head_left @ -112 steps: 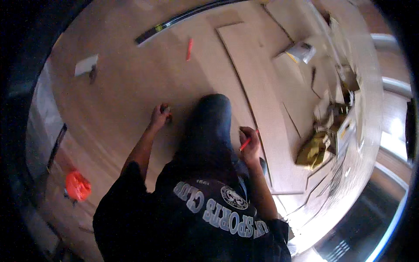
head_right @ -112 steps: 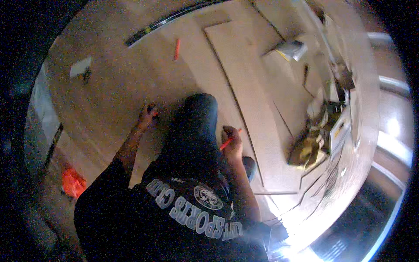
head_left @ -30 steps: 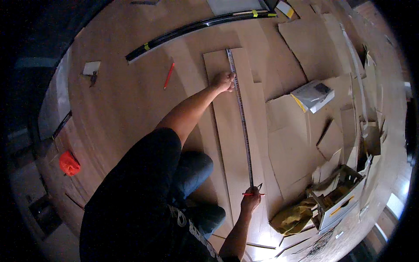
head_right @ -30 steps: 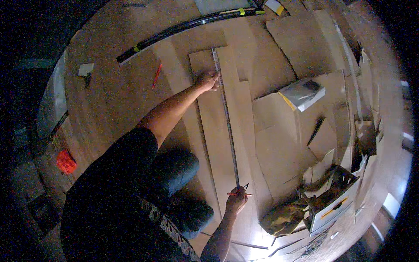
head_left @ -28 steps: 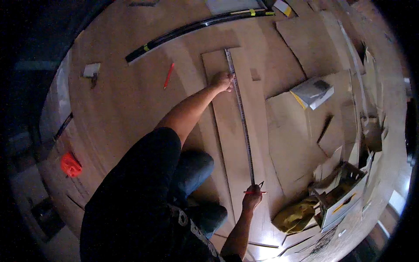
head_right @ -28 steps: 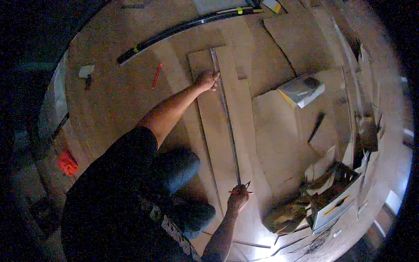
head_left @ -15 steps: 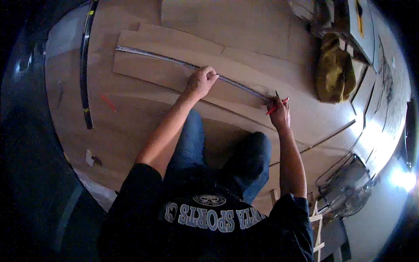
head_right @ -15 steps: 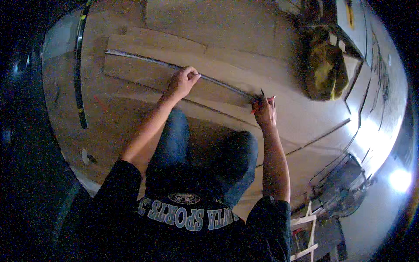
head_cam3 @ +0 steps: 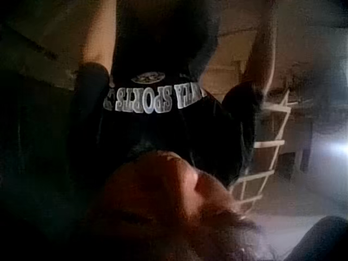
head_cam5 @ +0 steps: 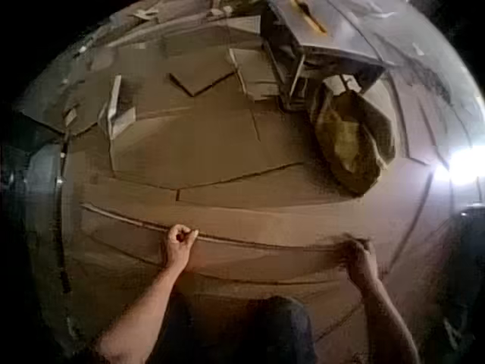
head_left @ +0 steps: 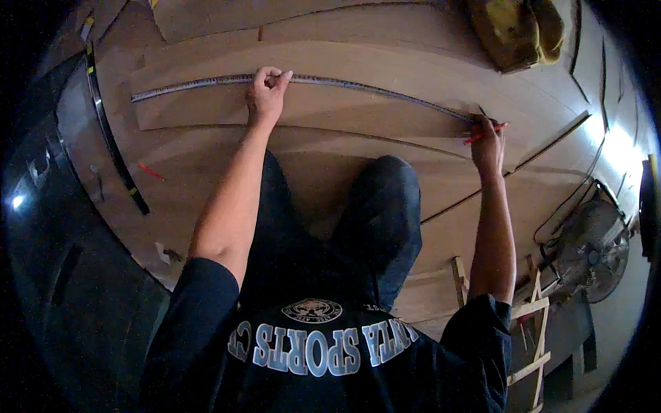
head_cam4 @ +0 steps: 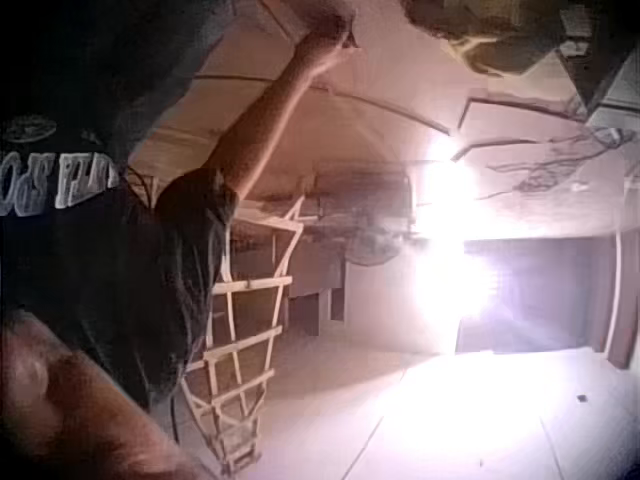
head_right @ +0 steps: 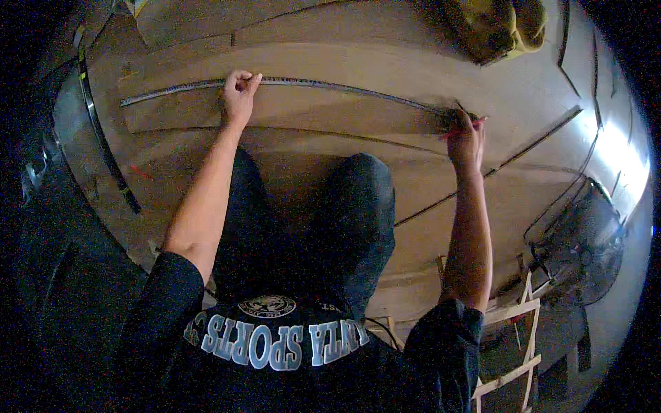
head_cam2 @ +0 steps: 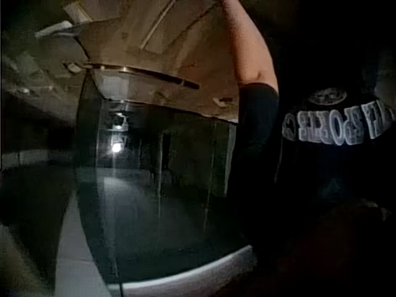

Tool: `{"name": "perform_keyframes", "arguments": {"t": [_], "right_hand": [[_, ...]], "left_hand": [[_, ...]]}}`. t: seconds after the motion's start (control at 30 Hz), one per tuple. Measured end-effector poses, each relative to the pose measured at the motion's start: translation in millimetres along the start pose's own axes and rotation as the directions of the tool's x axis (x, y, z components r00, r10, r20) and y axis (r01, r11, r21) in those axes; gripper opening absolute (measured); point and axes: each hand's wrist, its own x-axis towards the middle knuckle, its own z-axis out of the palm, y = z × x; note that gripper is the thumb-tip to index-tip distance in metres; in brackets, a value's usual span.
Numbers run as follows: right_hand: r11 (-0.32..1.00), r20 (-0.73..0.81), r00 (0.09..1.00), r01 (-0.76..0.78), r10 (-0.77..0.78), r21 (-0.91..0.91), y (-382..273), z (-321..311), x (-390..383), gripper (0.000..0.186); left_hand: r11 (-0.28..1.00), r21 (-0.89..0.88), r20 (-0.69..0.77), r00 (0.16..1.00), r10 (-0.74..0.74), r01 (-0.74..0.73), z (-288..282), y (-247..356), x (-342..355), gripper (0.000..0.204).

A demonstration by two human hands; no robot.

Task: The person measures, marks, and cuts flooring panels using a tape measure, a pencil, and a table saw, then fits them into place.

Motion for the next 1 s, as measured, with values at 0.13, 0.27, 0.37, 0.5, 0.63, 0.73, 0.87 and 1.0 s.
{"name": "perform_keyframes", "arguments": {"t": [0.13,0.27,0.37,0.5,0.63,0.73,0.87,1.0], "right_hand": [[0.995,-0.070,0.997,0.002,-0.010,-0.100,47,-10,-6,0.029],[0.985,-0.139,0.988,0.045,-0.069,-0.168,39,-1,-5,0.030],[0.987,-0.145,0.988,0.021,-0.044,-0.158,39,-1,-6,0.034],[0.956,-0.176,0.984,-0.085,0.036,-0.281,60,15,-15,0.045],[0.885,-0.244,0.936,0.123,-0.253,-0.449,-13,4,-12,0.053],[0.871,-0.087,0.871,0.489,-0.484,0.046,-33,26,-18,0.053],[0.781,-0.089,0.833,0.545,-0.547,0.303,-56,58,-8,0.040],[0.748,-0.151,0.860,0.501,-0.488,0.434,-53,85,6,0.029]], "left_hand": [[0.956,0.199,0.019,0.976,0.217,-0.216,18,36,1,0.015],[0.718,0.148,0.213,0.731,0.648,-0.680,62,76,-10,0.021],[0.738,0.155,0.209,0.752,0.625,-0.656,102,85,-23,0.018],[0.699,0.322,0.164,0.765,0.623,-0.638,122,90,-35,0.015],[0.675,0.319,0.157,0.740,0.654,-0.665,125,71,-34,0.018],[0.664,0.306,0.155,0.724,0.672,-0.682,127,75,-35,0.018],[0.649,0.339,0.150,0.720,0.677,-0.681,130,70,-32,0.020],[0.628,0.397,0.150,0.723,0.675,-0.669,131,68,-33,0.021]]}}
